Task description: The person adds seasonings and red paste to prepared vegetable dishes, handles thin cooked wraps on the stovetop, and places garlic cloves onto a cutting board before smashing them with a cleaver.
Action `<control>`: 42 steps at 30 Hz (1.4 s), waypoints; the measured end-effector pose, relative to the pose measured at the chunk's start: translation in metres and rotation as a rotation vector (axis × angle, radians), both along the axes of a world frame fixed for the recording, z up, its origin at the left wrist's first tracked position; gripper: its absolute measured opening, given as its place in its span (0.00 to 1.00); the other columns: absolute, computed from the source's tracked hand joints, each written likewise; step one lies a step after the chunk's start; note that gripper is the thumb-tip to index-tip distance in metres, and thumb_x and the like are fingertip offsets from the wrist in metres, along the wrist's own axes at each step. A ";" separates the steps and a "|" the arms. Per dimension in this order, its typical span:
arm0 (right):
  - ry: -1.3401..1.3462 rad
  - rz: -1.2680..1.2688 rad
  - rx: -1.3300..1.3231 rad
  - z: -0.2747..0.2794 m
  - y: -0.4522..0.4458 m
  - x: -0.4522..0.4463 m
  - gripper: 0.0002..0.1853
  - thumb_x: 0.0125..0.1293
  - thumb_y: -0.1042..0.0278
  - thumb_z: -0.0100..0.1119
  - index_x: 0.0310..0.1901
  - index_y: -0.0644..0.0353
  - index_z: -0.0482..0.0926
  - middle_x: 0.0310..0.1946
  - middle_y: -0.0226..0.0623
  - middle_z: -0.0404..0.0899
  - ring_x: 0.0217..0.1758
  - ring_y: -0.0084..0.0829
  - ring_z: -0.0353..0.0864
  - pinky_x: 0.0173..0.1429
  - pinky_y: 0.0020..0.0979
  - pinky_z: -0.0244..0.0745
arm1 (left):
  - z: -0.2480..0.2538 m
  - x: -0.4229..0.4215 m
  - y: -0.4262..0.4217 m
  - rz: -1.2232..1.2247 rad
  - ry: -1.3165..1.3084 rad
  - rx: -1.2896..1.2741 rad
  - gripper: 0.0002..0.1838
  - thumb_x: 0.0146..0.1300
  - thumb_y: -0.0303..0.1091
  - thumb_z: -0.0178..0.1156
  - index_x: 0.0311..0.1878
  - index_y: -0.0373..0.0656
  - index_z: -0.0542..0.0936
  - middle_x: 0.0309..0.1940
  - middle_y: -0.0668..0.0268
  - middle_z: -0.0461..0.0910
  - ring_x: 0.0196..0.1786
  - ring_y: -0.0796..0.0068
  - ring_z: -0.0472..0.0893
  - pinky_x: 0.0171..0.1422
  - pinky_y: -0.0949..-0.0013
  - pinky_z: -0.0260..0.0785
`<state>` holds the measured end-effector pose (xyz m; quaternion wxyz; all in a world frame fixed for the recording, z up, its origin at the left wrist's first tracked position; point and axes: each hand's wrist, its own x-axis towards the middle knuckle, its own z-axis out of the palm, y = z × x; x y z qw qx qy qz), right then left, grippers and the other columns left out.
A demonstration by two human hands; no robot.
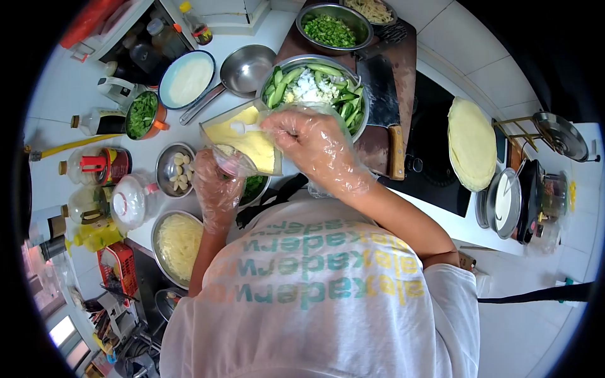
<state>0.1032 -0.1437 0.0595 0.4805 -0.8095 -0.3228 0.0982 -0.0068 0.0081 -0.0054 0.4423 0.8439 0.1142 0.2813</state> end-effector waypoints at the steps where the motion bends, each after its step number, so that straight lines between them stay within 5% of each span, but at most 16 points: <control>1: 0.025 -0.005 0.010 0.000 -0.001 0.001 0.08 0.59 0.70 0.58 0.39 0.61 0.80 0.35 0.42 0.80 0.33 0.35 0.80 0.40 0.28 0.74 | -0.002 0.002 0.000 -0.008 -0.040 0.029 0.15 0.44 0.22 0.64 0.36 0.42 0.72 0.33 0.59 0.72 0.33 0.61 0.73 0.34 0.66 0.68; 12: 0.411 -0.155 0.202 0.006 -0.017 0.013 0.08 0.61 0.71 0.57 0.40 0.63 0.81 0.33 0.31 0.80 0.31 0.17 0.76 0.38 0.21 0.71 | 0.002 0.006 0.005 0.046 -0.044 0.141 0.13 0.43 0.26 0.67 0.34 0.43 0.75 0.30 0.61 0.74 0.36 0.59 0.74 0.35 0.64 0.69; 16: 0.309 -0.259 0.291 -0.001 -0.032 0.033 0.07 0.61 0.73 0.56 0.40 0.62 0.81 0.30 0.33 0.81 0.30 0.20 0.77 0.37 0.21 0.72 | -0.012 0.000 0.014 0.073 -0.013 0.113 0.13 0.50 0.24 0.66 0.37 0.37 0.73 0.35 0.61 0.72 0.35 0.69 0.75 0.40 0.70 0.69; 17: 0.050 -0.302 0.089 -0.016 -0.039 0.043 0.07 0.60 0.73 0.57 0.39 0.61 0.81 0.31 0.39 0.81 0.29 0.25 0.78 0.38 0.24 0.72 | -0.011 -0.001 0.014 0.077 -0.017 0.058 0.14 0.50 0.24 0.66 0.38 0.37 0.73 0.35 0.63 0.71 0.36 0.72 0.74 0.42 0.72 0.69; 20: -0.133 -0.394 -0.133 -0.009 -0.046 0.048 0.08 0.59 0.72 0.57 0.39 0.60 0.81 0.32 0.43 0.80 0.30 0.30 0.79 0.39 0.26 0.73 | -0.007 -0.001 0.014 0.090 0.015 -0.020 0.14 0.50 0.23 0.65 0.38 0.37 0.72 0.36 0.63 0.71 0.37 0.73 0.74 0.42 0.71 0.70; 24: 0.028 -0.301 0.164 0.010 -0.042 0.040 0.07 0.63 0.74 0.54 0.40 0.65 0.80 0.37 0.31 0.80 0.37 0.18 0.75 0.42 0.20 0.71 | -0.004 0.001 0.013 0.084 0.013 -0.057 0.13 0.51 0.22 0.63 0.37 0.39 0.69 0.33 0.66 0.68 0.35 0.75 0.72 0.43 0.72 0.69; 26: 0.115 -0.200 0.078 0.026 -0.034 0.022 0.09 0.61 0.75 0.55 0.43 0.62 0.78 0.40 0.33 0.80 0.40 0.20 0.77 0.43 0.23 0.73 | -0.004 0.005 0.006 0.051 -0.062 -0.162 0.12 0.52 0.21 0.61 0.36 0.40 0.67 0.31 0.67 0.66 0.34 0.76 0.70 0.42 0.73 0.67; 28: -0.322 -0.021 0.002 0.030 -0.021 0.005 0.11 0.58 0.74 0.57 0.44 0.58 0.78 0.39 0.36 0.80 0.37 0.27 0.79 0.44 0.25 0.73 | -0.007 0.005 0.005 -0.001 -0.023 -0.404 0.13 0.52 0.18 0.57 0.32 0.43 0.64 0.30 0.69 0.62 0.34 0.79 0.66 0.40 0.76 0.64; 30: -0.642 0.074 -0.092 0.019 -0.007 -0.002 0.12 0.57 0.72 0.59 0.43 0.54 0.78 0.38 0.36 0.79 0.40 0.34 0.78 0.47 0.29 0.73 | -0.012 0.009 0.000 0.052 -0.083 -0.194 0.14 0.52 0.17 0.54 0.31 0.47 0.62 0.30 0.71 0.60 0.33 0.80 0.63 0.40 0.76 0.61; 31: -0.747 0.130 -0.150 0.016 -0.002 -0.004 0.13 0.55 0.68 0.61 0.43 0.53 0.78 0.39 0.36 0.77 0.43 0.37 0.76 0.47 0.33 0.72 | -0.009 0.010 -0.004 0.019 -0.104 -0.447 0.14 0.52 0.18 0.55 0.31 0.48 0.61 0.30 0.71 0.61 0.33 0.81 0.63 0.40 0.76 0.61; 32: -0.746 0.163 -0.114 0.022 0.005 -0.003 0.13 0.55 0.67 0.61 0.44 0.53 0.78 0.40 0.36 0.76 0.43 0.38 0.76 0.47 0.34 0.72 | -0.008 0.013 -0.005 0.009 -0.152 -0.476 0.14 0.52 0.21 0.57 0.31 0.47 0.62 0.29 0.72 0.62 0.32 0.81 0.63 0.39 0.75 0.62; 33: -0.738 0.193 -0.091 0.032 0.008 -0.003 0.14 0.54 0.66 0.61 0.44 0.53 0.78 0.41 0.37 0.75 0.43 0.38 0.75 0.46 0.35 0.72 | 0.006 0.015 -0.004 0.130 -0.035 -0.210 0.13 0.52 0.22 0.59 0.32 0.45 0.63 0.29 0.72 0.64 0.33 0.80 0.65 0.41 0.73 0.64; 39: -0.781 0.138 -0.018 0.071 -0.004 -0.008 0.21 0.50 0.58 0.64 0.46 0.53 0.78 0.42 0.36 0.72 0.41 0.37 0.73 0.44 0.37 0.68 | 0.039 0.034 0.025 0.207 -0.337 -0.591 0.14 0.50 0.23 0.64 0.32 0.42 0.66 0.26 0.68 0.68 0.28 0.78 0.70 0.33 0.74 0.66; 42: -0.823 0.075 -0.135 0.075 -0.026 -0.007 0.20 0.50 0.61 0.64 0.46 0.54 0.78 0.42 0.36 0.72 0.40 0.37 0.73 0.44 0.37 0.68 | 0.048 0.057 0.094 0.330 -0.420 -0.162 0.12 0.51 0.27 0.63 0.32 0.40 0.67 0.26 0.67 0.68 0.26 0.76 0.68 0.32 0.71 0.65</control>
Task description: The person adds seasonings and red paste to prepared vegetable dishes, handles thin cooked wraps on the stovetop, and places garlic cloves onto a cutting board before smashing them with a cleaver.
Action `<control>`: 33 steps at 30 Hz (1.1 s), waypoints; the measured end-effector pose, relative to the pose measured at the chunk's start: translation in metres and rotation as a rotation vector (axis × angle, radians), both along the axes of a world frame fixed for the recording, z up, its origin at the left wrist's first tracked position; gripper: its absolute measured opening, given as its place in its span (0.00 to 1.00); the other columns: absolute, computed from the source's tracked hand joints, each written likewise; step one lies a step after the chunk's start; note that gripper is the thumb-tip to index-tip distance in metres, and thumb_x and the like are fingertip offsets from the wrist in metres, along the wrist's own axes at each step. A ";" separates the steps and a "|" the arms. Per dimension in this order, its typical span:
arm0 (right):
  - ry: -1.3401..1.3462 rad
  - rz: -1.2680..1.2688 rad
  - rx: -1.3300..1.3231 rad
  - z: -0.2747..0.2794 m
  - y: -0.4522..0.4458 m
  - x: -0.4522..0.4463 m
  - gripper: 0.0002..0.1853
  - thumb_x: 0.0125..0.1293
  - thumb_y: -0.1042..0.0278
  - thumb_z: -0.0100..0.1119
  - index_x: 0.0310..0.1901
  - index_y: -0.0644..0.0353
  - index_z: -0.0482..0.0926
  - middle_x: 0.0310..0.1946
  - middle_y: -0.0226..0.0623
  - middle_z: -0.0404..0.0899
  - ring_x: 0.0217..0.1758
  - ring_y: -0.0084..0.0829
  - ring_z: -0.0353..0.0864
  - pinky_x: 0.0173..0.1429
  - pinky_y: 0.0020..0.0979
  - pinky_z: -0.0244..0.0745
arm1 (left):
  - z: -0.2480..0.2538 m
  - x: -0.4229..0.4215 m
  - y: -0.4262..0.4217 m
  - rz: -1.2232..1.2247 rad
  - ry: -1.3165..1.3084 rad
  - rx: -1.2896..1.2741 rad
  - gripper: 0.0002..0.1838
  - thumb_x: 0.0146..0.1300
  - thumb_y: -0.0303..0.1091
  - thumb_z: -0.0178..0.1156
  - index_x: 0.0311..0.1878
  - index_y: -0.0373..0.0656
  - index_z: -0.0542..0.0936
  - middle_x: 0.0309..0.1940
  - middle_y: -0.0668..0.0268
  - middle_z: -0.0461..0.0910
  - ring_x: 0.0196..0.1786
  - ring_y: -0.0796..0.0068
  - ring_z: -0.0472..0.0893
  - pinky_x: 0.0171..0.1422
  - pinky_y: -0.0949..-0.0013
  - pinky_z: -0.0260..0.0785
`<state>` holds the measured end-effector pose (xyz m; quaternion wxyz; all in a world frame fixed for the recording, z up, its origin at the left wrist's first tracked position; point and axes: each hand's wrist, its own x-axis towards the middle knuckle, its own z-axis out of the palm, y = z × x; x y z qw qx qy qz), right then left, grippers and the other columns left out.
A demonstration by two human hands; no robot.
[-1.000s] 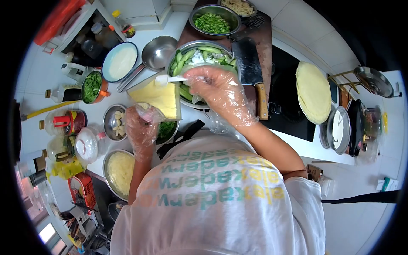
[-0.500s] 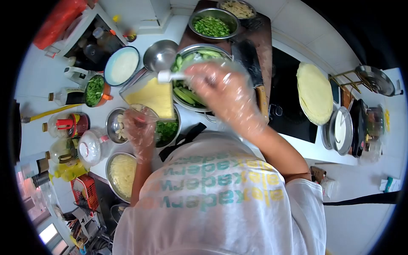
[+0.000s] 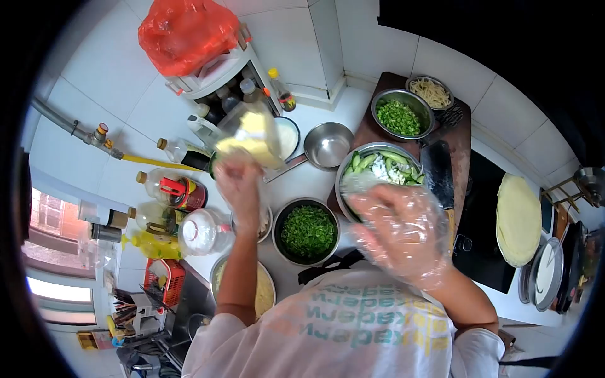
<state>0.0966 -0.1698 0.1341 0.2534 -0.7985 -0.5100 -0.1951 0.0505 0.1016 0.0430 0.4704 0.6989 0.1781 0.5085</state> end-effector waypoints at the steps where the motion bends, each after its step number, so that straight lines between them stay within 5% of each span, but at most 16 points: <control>1: -0.033 -0.032 0.006 -0.003 -0.008 0.002 0.20 0.50 0.63 0.65 0.46 0.55 0.78 0.40 0.37 0.73 0.40 0.37 0.74 0.43 0.38 0.69 | -0.002 0.010 0.026 0.113 0.022 0.174 0.12 0.51 0.29 0.62 0.31 0.39 0.67 0.26 0.66 0.68 0.26 0.75 0.68 0.32 0.69 0.65; 4: 0.034 -0.168 -0.001 -0.015 -0.030 0.005 0.19 0.50 0.68 0.64 0.46 0.58 0.77 0.37 0.39 0.74 0.38 0.40 0.74 0.43 0.39 0.68 | 0.037 0.038 0.062 0.308 0.110 0.307 0.15 0.51 0.35 0.62 0.32 0.35 0.69 0.27 0.59 0.70 0.29 0.64 0.71 0.37 0.63 0.65; 12: 0.278 -0.346 0.156 -0.033 -0.064 0.004 0.16 0.52 0.76 0.59 0.45 0.64 0.74 0.31 0.41 0.75 0.33 0.36 0.74 0.40 0.34 0.68 | 0.036 0.104 0.140 0.539 0.228 0.528 0.17 0.53 0.40 0.62 0.36 0.36 0.72 0.32 0.50 0.74 0.34 0.52 0.75 0.41 0.56 0.67; 24: 0.408 -0.411 0.207 -0.041 -0.074 0.014 0.14 0.54 0.77 0.57 0.45 0.65 0.74 0.31 0.40 0.73 0.32 0.33 0.74 0.40 0.31 0.69 | 0.040 0.160 0.159 0.635 0.004 0.259 0.23 0.57 0.48 0.57 0.39 0.33 0.73 0.35 0.48 0.75 0.41 0.49 0.75 0.48 0.54 0.65; 33: 0.502 -0.433 0.161 -0.047 -0.072 0.013 0.14 0.55 0.79 0.56 0.45 0.66 0.75 0.31 0.40 0.74 0.32 0.31 0.75 0.40 0.30 0.71 | 0.041 0.166 0.180 0.546 0.358 0.263 0.25 0.53 0.49 0.60 0.44 0.35 0.73 0.41 0.47 0.76 0.46 0.49 0.76 0.50 0.54 0.67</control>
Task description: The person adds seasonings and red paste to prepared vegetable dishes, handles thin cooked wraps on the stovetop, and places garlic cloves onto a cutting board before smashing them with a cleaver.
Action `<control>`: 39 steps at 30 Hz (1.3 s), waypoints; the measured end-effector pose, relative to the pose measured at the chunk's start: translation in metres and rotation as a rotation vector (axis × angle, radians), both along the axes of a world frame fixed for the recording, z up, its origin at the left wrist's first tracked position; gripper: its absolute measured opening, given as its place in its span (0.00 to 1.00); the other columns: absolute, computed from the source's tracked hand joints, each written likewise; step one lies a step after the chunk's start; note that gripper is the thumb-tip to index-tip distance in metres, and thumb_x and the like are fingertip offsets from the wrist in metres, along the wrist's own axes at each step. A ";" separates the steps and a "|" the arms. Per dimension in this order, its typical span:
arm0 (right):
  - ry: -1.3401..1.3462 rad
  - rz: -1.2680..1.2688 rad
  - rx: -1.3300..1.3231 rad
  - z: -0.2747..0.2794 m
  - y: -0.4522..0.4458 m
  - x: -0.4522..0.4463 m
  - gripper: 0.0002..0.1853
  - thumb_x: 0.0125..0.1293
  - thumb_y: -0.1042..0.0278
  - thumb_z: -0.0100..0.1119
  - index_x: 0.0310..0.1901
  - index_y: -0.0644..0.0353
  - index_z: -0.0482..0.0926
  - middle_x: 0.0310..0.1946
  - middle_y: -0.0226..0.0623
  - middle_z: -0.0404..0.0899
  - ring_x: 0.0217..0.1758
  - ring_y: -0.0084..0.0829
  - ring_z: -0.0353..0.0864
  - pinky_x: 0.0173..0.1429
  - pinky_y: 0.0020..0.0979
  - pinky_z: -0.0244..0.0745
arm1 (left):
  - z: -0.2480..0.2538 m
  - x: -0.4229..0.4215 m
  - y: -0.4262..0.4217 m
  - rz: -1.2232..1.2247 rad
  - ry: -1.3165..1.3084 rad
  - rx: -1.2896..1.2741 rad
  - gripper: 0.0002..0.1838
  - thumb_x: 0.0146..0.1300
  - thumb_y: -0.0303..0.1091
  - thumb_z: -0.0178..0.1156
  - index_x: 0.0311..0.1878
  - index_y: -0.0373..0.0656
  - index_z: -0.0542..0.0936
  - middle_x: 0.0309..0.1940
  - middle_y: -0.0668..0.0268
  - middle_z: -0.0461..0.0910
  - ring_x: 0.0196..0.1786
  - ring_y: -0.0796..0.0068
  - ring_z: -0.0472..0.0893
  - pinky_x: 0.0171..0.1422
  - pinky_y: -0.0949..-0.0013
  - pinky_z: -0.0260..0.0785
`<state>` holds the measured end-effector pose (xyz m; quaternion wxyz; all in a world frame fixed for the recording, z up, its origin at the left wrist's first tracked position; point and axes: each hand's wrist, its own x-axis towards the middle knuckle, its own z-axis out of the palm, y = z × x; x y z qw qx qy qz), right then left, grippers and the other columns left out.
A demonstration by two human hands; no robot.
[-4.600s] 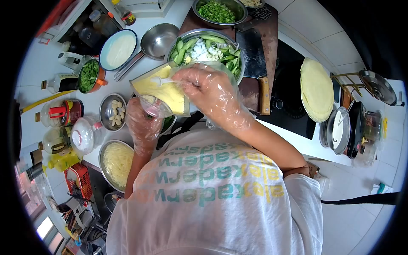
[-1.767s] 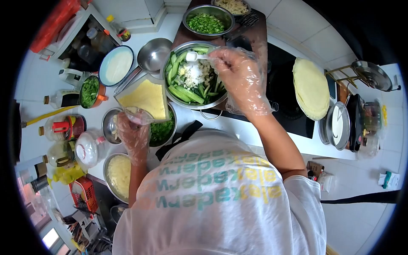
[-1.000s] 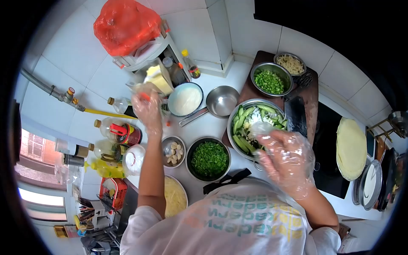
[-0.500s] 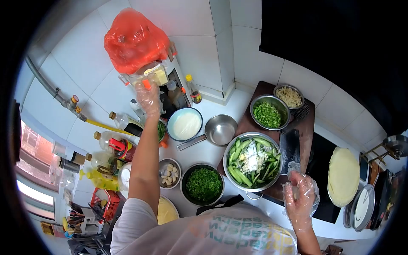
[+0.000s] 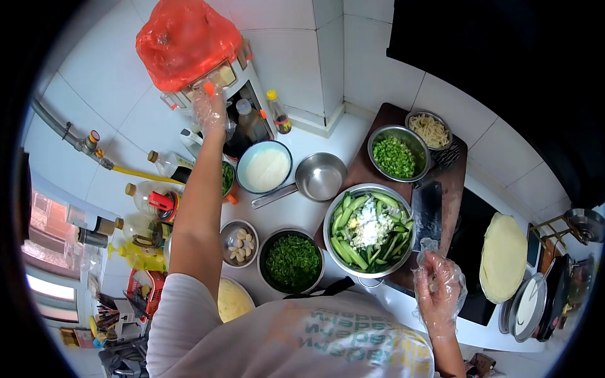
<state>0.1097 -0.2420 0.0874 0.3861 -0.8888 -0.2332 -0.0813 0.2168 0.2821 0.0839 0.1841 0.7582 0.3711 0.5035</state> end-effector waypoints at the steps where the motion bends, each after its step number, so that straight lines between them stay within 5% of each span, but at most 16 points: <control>1: 0.014 0.000 0.015 0.000 0.001 0.000 0.14 0.55 0.79 0.56 0.45 0.66 0.75 0.32 0.40 0.74 0.32 0.31 0.75 0.40 0.30 0.71 | -0.002 0.000 0.002 -0.018 -0.006 0.027 0.25 0.53 0.49 0.60 0.44 0.35 0.73 0.40 0.48 0.76 0.45 0.49 0.76 0.49 0.53 0.67; 15: 0.041 -0.107 -0.051 -0.004 -0.010 -0.011 0.14 0.56 0.78 0.56 0.46 0.64 0.74 0.31 0.40 0.74 0.31 0.30 0.74 0.39 0.28 0.71 | -0.024 0.017 0.001 0.218 -0.034 0.263 0.25 0.59 0.44 0.57 0.48 0.31 0.68 0.41 0.48 0.69 0.45 0.52 0.73 0.49 0.56 0.67; 20: 0.044 -0.122 -0.084 0.000 -0.006 -0.012 0.14 0.56 0.78 0.57 0.46 0.62 0.75 0.32 0.40 0.75 0.31 0.30 0.75 0.39 0.29 0.72 | -0.028 0.005 0.004 0.146 -0.167 0.173 0.24 0.64 0.41 0.51 0.56 0.32 0.65 0.44 0.44 0.66 0.48 0.46 0.69 0.55 0.52 0.62; 28: 0.016 -0.063 -0.057 -0.003 -0.001 -0.009 0.15 0.54 0.80 0.57 0.46 0.63 0.75 0.34 0.41 0.76 0.32 0.31 0.77 0.39 0.29 0.73 | -0.020 -0.037 0.078 0.111 -0.135 -0.021 0.19 0.60 0.33 0.53 0.51 0.31 0.71 0.39 0.41 0.72 0.41 0.49 0.74 0.51 0.54 0.65; 32: 0.047 -0.053 -0.055 0.000 0.004 -0.007 0.15 0.54 0.80 0.56 0.46 0.63 0.75 0.34 0.42 0.76 0.32 0.32 0.77 0.40 0.29 0.73 | -0.026 -0.057 0.092 0.134 -0.208 0.048 0.21 0.59 0.38 0.57 0.49 0.31 0.71 0.43 0.45 0.71 0.43 0.56 0.75 0.51 0.57 0.66; 37: 0.002 -0.024 -0.082 0.008 0.008 -0.007 0.14 0.54 0.80 0.56 0.45 0.64 0.75 0.33 0.42 0.76 0.31 0.33 0.76 0.39 0.30 0.72 | 0.009 -0.036 -0.023 -0.056 -0.219 0.003 0.30 0.50 0.48 0.65 0.47 0.32 0.72 0.45 0.51 0.71 0.47 0.60 0.75 0.54 0.60 0.66; 39: -0.026 -0.039 -0.102 0.007 0.000 -0.009 0.14 0.54 0.79 0.56 0.45 0.64 0.75 0.32 0.42 0.76 0.31 0.33 0.76 0.39 0.30 0.72 | 0.012 -0.019 -0.020 0.123 -0.085 -0.013 0.30 0.47 0.49 0.67 0.45 0.32 0.73 0.43 0.51 0.73 0.47 0.58 0.76 0.53 0.60 0.67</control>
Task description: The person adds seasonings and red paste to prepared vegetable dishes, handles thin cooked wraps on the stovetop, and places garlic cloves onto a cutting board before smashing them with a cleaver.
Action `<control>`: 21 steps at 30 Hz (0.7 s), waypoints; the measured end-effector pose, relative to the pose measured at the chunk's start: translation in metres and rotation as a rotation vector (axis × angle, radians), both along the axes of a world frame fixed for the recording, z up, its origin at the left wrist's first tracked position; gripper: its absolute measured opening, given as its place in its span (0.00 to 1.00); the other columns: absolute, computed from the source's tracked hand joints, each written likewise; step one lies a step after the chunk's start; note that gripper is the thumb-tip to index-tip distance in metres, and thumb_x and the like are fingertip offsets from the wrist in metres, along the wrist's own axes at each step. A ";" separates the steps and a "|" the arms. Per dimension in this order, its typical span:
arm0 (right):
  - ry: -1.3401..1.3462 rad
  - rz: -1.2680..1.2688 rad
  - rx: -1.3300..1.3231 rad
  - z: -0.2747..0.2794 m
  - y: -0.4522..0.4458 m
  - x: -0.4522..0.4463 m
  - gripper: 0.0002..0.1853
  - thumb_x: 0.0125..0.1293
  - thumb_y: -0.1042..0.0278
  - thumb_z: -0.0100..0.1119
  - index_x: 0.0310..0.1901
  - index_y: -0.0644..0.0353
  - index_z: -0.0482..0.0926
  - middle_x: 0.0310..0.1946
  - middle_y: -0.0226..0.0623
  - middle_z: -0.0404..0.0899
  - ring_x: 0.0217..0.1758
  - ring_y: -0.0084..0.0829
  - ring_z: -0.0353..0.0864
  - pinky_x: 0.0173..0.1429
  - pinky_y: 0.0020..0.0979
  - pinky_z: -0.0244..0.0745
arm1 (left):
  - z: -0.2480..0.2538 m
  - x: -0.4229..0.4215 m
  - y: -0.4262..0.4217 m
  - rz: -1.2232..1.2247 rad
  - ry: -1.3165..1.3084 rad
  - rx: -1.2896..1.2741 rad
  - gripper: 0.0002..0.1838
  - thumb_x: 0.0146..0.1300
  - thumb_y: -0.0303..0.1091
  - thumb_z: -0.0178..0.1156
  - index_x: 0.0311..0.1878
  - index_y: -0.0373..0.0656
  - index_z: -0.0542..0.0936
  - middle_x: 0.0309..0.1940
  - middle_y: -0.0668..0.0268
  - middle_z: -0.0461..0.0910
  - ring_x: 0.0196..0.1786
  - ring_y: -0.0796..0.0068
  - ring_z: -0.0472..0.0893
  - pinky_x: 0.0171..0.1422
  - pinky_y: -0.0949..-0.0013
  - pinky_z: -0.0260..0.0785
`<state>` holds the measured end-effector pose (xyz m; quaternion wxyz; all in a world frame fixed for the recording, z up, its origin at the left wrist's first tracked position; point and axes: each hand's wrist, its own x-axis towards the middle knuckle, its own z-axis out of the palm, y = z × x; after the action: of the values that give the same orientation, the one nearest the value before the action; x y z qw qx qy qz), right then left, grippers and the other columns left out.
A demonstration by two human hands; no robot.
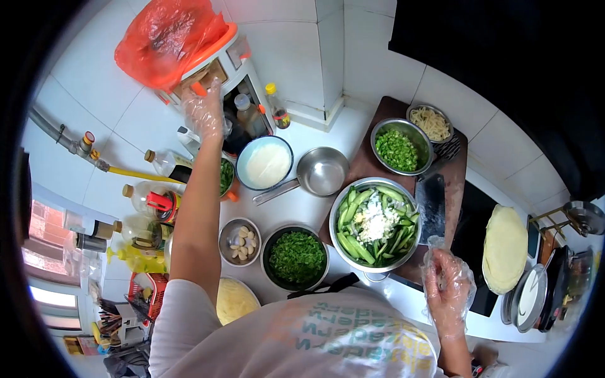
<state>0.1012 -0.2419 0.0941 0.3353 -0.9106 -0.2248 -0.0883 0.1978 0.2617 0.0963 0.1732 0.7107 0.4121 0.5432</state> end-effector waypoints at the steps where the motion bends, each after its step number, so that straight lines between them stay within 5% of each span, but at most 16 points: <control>1: -0.023 -0.006 -0.007 0.000 -0.003 0.000 0.14 0.54 0.79 0.57 0.45 0.63 0.75 0.32 0.42 0.76 0.31 0.33 0.76 0.39 0.31 0.72 | 0.004 0.009 0.003 0.089 0.058 -0.014 0.31 0.45 0.49 0.68 0.44 0.33 0.74 0.42 0.51 0.74 0.46 0.57 0.76 0.52 0.60 0.68; 4: -0.018 -0.074 0.011 0.004 -0.009 -0.007 0.14 0.54 0.79 0.57 0.45 0.63 0.75 0.31 0.42 0.75 0.31 0.33 0.75 0.38 0.31 0.71 | 0.013 0.016 0.013 0.093 -0.003 -0.185 0.29 0.43 0.50 0.68 0.40 0.33 0.75 0.38 0.51 0.76 0.44 0.54 0.77 0.50 0.59 0.69; 12: -0.056 -0.015 0.029 0.013 -0.012 -0.007 0.15 0.53 0.79 0.58 0.44 0.63 0.76 0.30 0.42 0.76 0.30 0.35 0.76 0.37 0.32 0.72 | -0.001 -0.017 -0.017 -0.210 -0.197 0.009 0.14 0.44 0.33 0.58 0.33 0.34 0.71 0.30 0.50 0.75 0.37 0.52 0.75 0.44 0.56 0.66; 16: -0.189 0.159 0.056 0.017 0.007 0.001 0.14 0.52 0.78 0.59 0.44 0.62 0.76 0.31 0.40 0.78 0.30 0.35 0.77 0.36 0.32 0.72 | -0.025 -0.051 -0.065 -0.269 -0.122 0.165 0.11 0.46 0.31 0.61 0.32 0.38 0.72 0.31 0.55 0.72 0.36 0.56 0.73 0.45 0.58 0.65; 21: -0.230 0.357 -0.014 0.025 0.042 -0.005 0.17 0.53 0.74 0.62 0.47 0.59 0.75 0.33 0.38 0.77 0.33 0.36 0.77 0.39 0.32 0.73 | -0.067 -0.109 -0.181 -0.591 -0.271 -0.028 0.10 0.48 0.26 0.63 0.31 0.40 0.70 0.31 0.62 0.69 0.34 0.69 0.69 0.41 0.67 0.64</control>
<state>0.0964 -0.2002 0.1190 0.3116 -0.8426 -0.4198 -0.1292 0.0886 0.0805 0.0292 0.3863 0.7184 0.1684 0.5534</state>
